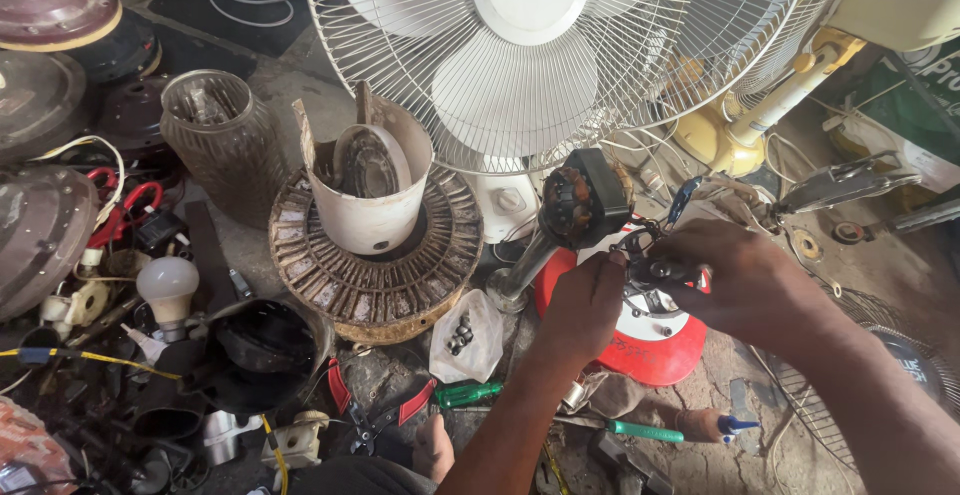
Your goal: The person sits on the floor of a cluttered fan repair workshop and services a table fan. They use a screwdriver to loosen the fan motor shaft assembly, remove the rotor and bearing parts by hand, apply oil from a plastic bottle to the motor housing, and reassemble the fan head components on the red fan base.
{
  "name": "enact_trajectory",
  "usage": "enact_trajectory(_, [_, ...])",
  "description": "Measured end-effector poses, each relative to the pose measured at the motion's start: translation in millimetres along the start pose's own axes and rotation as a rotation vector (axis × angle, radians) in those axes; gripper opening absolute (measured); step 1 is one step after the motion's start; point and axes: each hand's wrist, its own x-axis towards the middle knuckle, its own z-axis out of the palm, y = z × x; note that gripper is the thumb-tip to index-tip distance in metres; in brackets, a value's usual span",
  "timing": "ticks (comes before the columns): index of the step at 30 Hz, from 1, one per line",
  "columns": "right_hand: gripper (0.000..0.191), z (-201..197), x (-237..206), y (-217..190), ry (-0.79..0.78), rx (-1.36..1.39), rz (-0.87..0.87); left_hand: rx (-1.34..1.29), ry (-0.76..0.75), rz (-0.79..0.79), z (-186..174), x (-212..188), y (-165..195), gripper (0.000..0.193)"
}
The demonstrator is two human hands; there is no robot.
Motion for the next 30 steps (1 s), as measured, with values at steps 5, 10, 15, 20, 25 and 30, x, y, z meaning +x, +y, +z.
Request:
enact_trajectory(5, [0.033, 15.2, -39.0, 41.1, 0.147, 1.127, 0.442, 0.231, 0.016, 0.395, -2.8, 7.9, -13.3, 0.038])
enact_trajectory(10, [0.040, 51.3, -83.4, 79.3, 0.238, 1.884, 0.295, 0.071, -0.036, 0.124, 1.6, 5.9, -7.5, 0.042])
enact_trajectory(15, [0.036, 63.6, -90.9, 89.1, 0.248, 1.902, 0.313, 0.017, -0.032, 0.110, -0.1, 1.2, 8.4, 0.044])
enact_trajectory(20, [0.040, 57.0, -89.8, 78.8, 0.298, 1.827, 0.360, 0.020, -0.015, 0.104, 0.2, 1.5, 12.2, 0.044])
enact_trajectory(25, [0.039, 58.3, -81.0, 73.4, 0.380, 1.664, 0.342, 0.027, -0.015, 0.072, 0.5, 2.9, 5.7, 0.042])
enact_trajectory(30, [0.042, 54.8, -65.4, 73.8, 0.461, 1.393, 0.397, -0.003, -0.013, 0.101, 0.4, 4.7, -5.8, 0.037])
